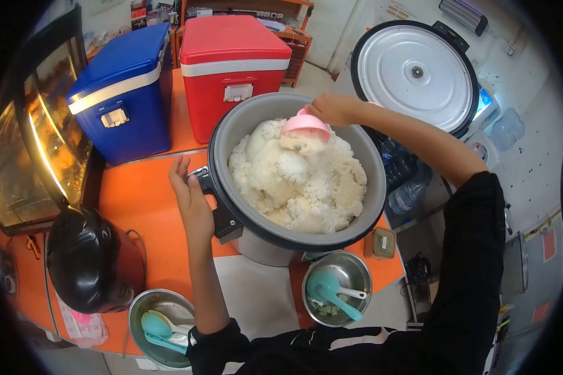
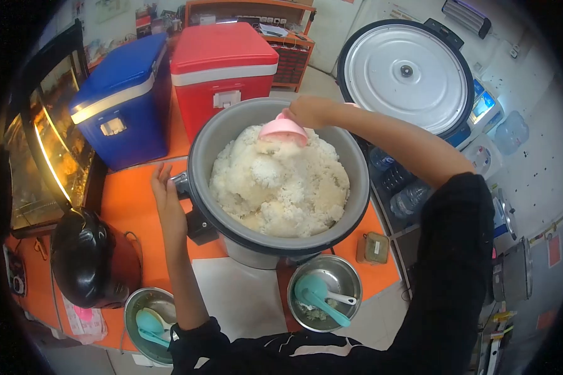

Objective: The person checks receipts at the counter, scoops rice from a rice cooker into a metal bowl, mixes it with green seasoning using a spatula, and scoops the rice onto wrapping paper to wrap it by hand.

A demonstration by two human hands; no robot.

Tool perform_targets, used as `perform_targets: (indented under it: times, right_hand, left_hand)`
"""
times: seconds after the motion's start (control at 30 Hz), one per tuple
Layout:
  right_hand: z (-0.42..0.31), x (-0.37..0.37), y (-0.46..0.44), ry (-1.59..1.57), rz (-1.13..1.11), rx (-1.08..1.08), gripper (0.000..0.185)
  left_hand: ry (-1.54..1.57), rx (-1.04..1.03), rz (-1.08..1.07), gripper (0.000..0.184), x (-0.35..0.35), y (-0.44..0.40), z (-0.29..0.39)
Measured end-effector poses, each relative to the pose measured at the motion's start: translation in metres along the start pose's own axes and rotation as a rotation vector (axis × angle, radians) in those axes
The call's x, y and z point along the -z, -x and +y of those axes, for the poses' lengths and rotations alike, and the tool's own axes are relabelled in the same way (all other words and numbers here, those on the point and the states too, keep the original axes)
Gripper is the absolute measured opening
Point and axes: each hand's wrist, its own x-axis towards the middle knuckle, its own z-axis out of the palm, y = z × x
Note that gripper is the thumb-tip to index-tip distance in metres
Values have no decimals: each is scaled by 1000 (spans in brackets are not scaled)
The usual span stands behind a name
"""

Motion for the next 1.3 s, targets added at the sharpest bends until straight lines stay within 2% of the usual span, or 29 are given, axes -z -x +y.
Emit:
perform_targets:
  times: [0.07,0.23,0.3,0.33,0.4,0.43,0.5,0.63,0.7,0.87,0.93,0.97,1.0,1.07,1.13,1.2,1.3]
  right_hand:
    - [-8,-6,10,-42,-12,-140,42]
    - [9,-24,11,-130,64,-36,43]
    - [19,-30,7,-149,-138,-6,39]
    - [25,-33,8,-146,-131,-4,39]
    - [22,-27,15,-747,-454,-373,30]
    - [26,-26,16,-743,-445,-373,30]
    - [35,-32,18,-994,-555,-404,28]
    - [44,-34,29,-1095,-541,-424,24]
    - [39,-21,39,-1043,-432,-502,21]
    - [78,-19,64,-897,-459,-441,26]
    - [84,-24,81,-196,139,122,39]
    - [41,15,89,-216,-261,-373,48]
    - [35,10,96,-154,-256,-332,48]
    - [12,-6,109,-103,-35,-428,45]
    - [-19,-13,115,122,44,-345,38]
    - [-33,-21,114,41,68,-466,34]
    - [-32,-19,118,-21,5,-426,34]
  left_hand:
    - [-13,-12,-7,37,0,1,-1]
    - [-21,-11,-22,37,0,-1,1]
    - [-6,-14,-10,36,-1,-1,0]
    - [-6,-22,-7,36,-1,-2,-2]
    - [19,-24,-16,36,-1,-2,-3]
    - [21,-33,-15,36,-1,-1,-3]
    - [5,-15,-34,36,0,0,1]
    - [-53,8,-47,36,1,-1,-2]
    - [-57,-7,-52,36,2,-2,-4]
    - [-99,-3,-53,36,1,-1,-2]
    - [-104,-7,-45,36,1,-1,-2]
    - [-102,-4,-47,36,2,-2,-2]
    - [-96,-16,-47,36,1,-2,-2]
    - [-84,-22,-44,36,0,-2,-2]
    - [-60,-13,-39,35,0,0,-1]
    - [-68,-12,-38,35,0,-1,-1]
    - [-90,-33,-54,35,2,-3,-5]
